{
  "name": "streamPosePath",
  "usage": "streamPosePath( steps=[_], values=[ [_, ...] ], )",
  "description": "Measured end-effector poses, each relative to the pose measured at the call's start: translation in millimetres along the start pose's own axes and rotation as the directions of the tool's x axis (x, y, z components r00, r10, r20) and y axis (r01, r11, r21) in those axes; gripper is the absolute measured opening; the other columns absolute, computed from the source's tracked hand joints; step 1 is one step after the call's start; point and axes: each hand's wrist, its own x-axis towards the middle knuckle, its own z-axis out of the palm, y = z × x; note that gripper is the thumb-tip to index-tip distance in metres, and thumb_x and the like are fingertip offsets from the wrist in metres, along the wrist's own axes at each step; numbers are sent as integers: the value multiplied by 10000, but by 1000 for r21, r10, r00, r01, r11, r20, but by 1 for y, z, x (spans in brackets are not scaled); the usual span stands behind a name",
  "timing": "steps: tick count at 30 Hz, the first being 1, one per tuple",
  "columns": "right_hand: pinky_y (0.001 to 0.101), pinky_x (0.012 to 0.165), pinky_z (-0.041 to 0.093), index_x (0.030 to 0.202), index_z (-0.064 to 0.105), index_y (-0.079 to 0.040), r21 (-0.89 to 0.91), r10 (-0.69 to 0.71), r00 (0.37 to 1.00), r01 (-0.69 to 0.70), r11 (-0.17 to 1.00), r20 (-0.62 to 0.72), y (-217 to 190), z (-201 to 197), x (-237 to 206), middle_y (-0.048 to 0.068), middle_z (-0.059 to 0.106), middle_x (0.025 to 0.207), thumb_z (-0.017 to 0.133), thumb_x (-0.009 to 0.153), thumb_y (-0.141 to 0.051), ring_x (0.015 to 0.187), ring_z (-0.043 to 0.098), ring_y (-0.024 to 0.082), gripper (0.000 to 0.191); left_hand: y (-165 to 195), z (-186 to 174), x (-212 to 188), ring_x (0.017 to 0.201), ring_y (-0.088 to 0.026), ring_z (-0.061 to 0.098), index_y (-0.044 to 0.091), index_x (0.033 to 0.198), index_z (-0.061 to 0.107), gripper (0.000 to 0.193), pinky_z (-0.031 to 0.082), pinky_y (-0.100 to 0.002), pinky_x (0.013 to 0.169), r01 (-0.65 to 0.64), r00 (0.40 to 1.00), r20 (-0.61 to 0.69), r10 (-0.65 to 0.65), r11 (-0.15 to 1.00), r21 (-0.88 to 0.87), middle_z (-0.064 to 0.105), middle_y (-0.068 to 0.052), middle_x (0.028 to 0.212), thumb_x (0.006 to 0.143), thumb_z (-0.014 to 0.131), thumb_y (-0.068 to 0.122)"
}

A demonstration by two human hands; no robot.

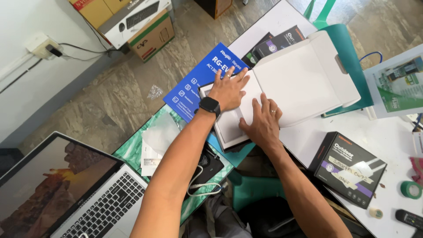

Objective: The person unboxes a white WiFi range extender at a workbench, handling its power adapter and cables, then plugs a cable into the device and a laptop area. They then fold the box flap, place the device and accessories back, and tape the box closed with tape from a roll.

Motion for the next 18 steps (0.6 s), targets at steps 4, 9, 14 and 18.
streamPosePath(
  steps=[4, 9, 14, 18],
  values=[
    [555, 1093, 242, 1345, 583, 47, -2, 4, 1000, -4, 1000, 19, 5, 4, -4, 281, 432, 1490, 773, 800, -367, 1346, 370, 429, 710, 4, 5, -5, 1534, -444, 84, 225, 1569, 352, 594, 39, -752, 1161, 23, 1000, -3, -23, 988, 156, 179, -19, 1679, 1010, 479, 381],
    [531, 1123, 228, 1391, 571, 22, 177, -26, 1000, 27, 984, -7, 14, 1, -4, 207, 464, 1539, 722, 925, -348, 1348, 405, 403, 614, 5, 17, -12, 1550, -428, 54, 203, 1589, 345, 589, 18, -740, 1172, 65, 997, -43, -61, 993, 101, 166, -22, 1698, 1031, 452, 360],
    [502, 1105, 292, 1418, 587, -48, 31, -74, 997, 74, 997, -3, 7, 4, -4, 212, 477, 1512, 738, 871, -325, 1285, 461, 393, 632, 1, 27, -13, 1549, -420, 60, 189, 1592, 345, 600, 32, -725, 1176, 48, 995, -94, -34, 986, 158, 172, -30, 1692, 1027, 440, 369],
    [504, 1067, 336, 1399, 597, -29, -3, -98, 995, 98, 995, -36, 8, 5, -2, 237, 486, 1497, 737, 863, -308, 1263, 485, 404, 620, 4, 25, -11, 1551, -390, 72, 201, 1588, 346, 598, 38, -709, 1185, 67, 997, -38, -64, 994, 92, 167, -19, 1697, 1021, 442, 364]
  ],
)
